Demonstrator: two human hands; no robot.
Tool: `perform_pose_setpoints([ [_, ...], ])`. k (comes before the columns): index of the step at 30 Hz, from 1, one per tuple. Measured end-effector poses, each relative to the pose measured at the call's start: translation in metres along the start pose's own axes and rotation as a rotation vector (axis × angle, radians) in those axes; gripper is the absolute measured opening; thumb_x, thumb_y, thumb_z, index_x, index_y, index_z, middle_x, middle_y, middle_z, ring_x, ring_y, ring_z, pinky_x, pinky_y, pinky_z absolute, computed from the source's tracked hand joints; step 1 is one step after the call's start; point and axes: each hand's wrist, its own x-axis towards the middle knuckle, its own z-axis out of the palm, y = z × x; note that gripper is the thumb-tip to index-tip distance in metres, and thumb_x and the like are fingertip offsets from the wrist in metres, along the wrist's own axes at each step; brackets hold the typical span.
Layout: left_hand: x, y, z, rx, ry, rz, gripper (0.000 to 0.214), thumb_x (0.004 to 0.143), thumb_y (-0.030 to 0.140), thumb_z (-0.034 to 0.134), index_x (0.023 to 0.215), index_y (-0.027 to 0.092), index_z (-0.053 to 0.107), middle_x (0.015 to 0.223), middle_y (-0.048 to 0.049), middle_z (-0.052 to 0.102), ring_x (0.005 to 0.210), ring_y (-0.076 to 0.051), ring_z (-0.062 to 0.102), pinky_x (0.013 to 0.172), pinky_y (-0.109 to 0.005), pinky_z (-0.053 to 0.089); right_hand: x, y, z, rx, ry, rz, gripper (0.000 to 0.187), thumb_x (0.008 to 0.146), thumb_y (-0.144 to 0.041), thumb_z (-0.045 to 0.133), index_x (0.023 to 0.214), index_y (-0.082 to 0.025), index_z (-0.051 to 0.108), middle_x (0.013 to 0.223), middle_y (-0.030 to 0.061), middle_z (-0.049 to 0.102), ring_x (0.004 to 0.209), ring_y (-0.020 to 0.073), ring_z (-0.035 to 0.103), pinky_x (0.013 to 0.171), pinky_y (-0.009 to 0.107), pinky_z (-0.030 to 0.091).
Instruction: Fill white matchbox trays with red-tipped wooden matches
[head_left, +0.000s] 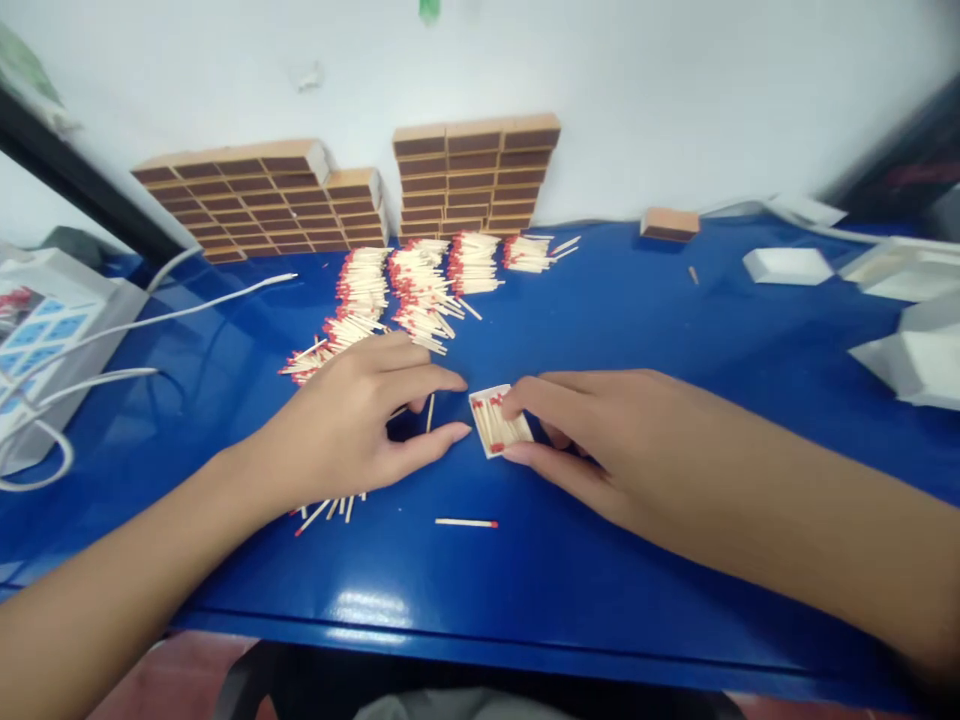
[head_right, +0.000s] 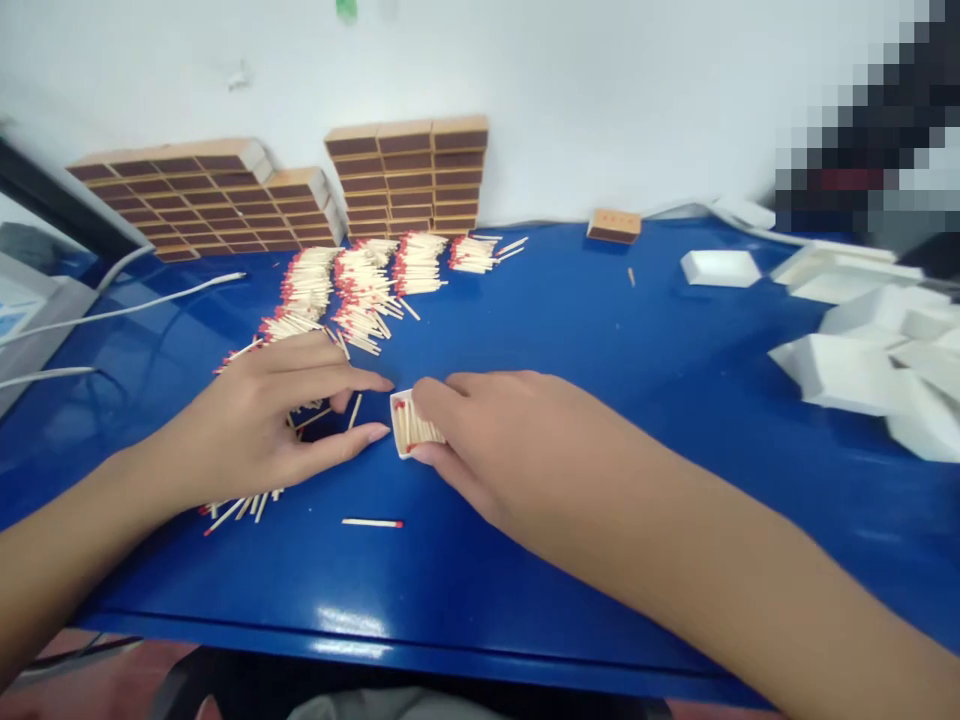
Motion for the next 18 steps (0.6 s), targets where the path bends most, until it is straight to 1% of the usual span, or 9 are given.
perform_pose_setpoints([
  [2,0.001,0.001,0.001,-0.009,0.014,-0.017,0.031,0.095,0.037,0.069,0.120,0.018,0.071,0.081,-0.0013,0.062,0.080,-0.016,0.057,0.076,-0.032,0.046,0.004,0.000,-0.002,-0.012,-0.049,-0.012,0.016,0.102,-0.036,0.056,0.097,-0.023,0.062,0.086,0.0019,0.068,0.066,0.0155,0.059,0.056,0.031,0.037],
  [4,0.000,0.001,0.001,-0.013,0.022,-0.027,0.037,0.094,0.036,0.070,0.127,0.018,0.068,0.092,-0.0038,0.064,0.088,-0.018,0.059,0.082,-0.033,0.048,0.006,0.001,-0.004,0.007,-0.054,-0.036,0.016,0.103,-0.034,0.054,0.101,-0.023,0.064,0.095,0.0029,0.068,0.070,0.0141,0.059,0.060,0.030,0.039],
  [6,-0.001,0.001,0.001,-0.024,0.033,-0.030,0.043,0.093,0.036,0.071,0.132,0.018,0.066,0.105,-0.0066,0.065,0.099,-0.019,0.060,0.090,-0.034,0.050,0.007,0.004,-0.006,0.048,-0.060,-0.070,0.018,0.105,-0.030,0.051,0.104,-0.023,0.067,0.104,0.0045,0.067,0.076,0.0137,0.060,0.068,0.029,0.044],
  [8,-0.003,0.000,0.001,-0.041,0.048,-0.031,0.045,0.092,0.037,0.073,0.133,0.019,0.066,0.112,-0.0073,0.064,0.105,-0.019,0.060,0.096,-0.035,0.050,0.008,0.007,-0.007,0.108,-0.077,-0.090,0.022,0.106,-0.024,0.047,0.107,-0.023,0.069,0.112,0.0050,0.066,0.083,0.0138,0.062,0.075,0.030,0.047],
  [10,-0.004,-0.001,0.002,-0.055,0.052,-0.037,0.042,0.091,0.038,0.073,0.129,0.020,0.068,0.110,-0.0063,0.064,0.105,-0.019,0.060,0.095,-0.034,0.050,0.010,0.010,-0.006,0.168,-0.080,-0.091,0.027,0.105,-0.019,0.045,0.113,-0.025,0.070,0.117,0.0040,0.066,0.087,0.0129,0.063,0.080,0.029,0.048],
  [11,-0.004,-0.002,0.002,-0.061,0.047,-0.047,0.038,0.092,0.038,0.073,0.125,0.021,0.070,0.108,-0.0055,0.064,0.103,-0.018,0.060,0.094,-0.034,0.050,0.011,0.011,-0.005,0.191,-0.061,-0.084,0.028,0.104,-0.017,0.045,0.115,-0.026,0.070,0.117,0.0034,0.066,0.087,0.0121,0.063,0.080,0.028,0.049],
  [13,-0.003,-0.003,0.002,-0.070,0.035,-0.068,0.031,0.092,0.040,0.072,0.118,0.022,0.072,0.105,-0.0041,0.065,0.101,-0.018,0.059,0.092,-0.034,0.050,0.014,0.014,-0.003,0.215,0.024,-0.059,0.027,0.102,-0.017,0.049,0.117,-0.026,0.070,0.115,0.0026,0.066,0.083,0.0105,0.062,0.078,0.027,0.048],
  [16,-0.003,-0.006,0.001,-0.083,0.031,-0.094,0.029,0.092,0.044,0.073,0.111,0.022,0.072,0.102,-0.0041,0.066,0.099,-0.019,0.059,0.091,-0.035,0.049,0.023,0.021,-0.004,0.203,0.201,0.019,0.018,0.098,-0.021,0.058,0.108,-0.023,0.072,0.106,0.0021,0.069,0.074,0.0098,0.058,0.072,0.026,0.047],
  [18,-0.004,-0.007,0.000,-0.094,0.037,-0.094,0.031,0.091,0.047,0.074,0.107,0.021,0.072,0.101,-0.0046,0.066,0.098,-0.020,0.058,0.090,-0.036,0.048,0.032,0.028,-0.008,0.173,0.274,0.110,0.014,0.095,-0.022,0.061,0.101,-0.022,0.073,0.099,0.0016,0.070,0.071,0.0101,0.057,0.069,0.026,0.046],
])
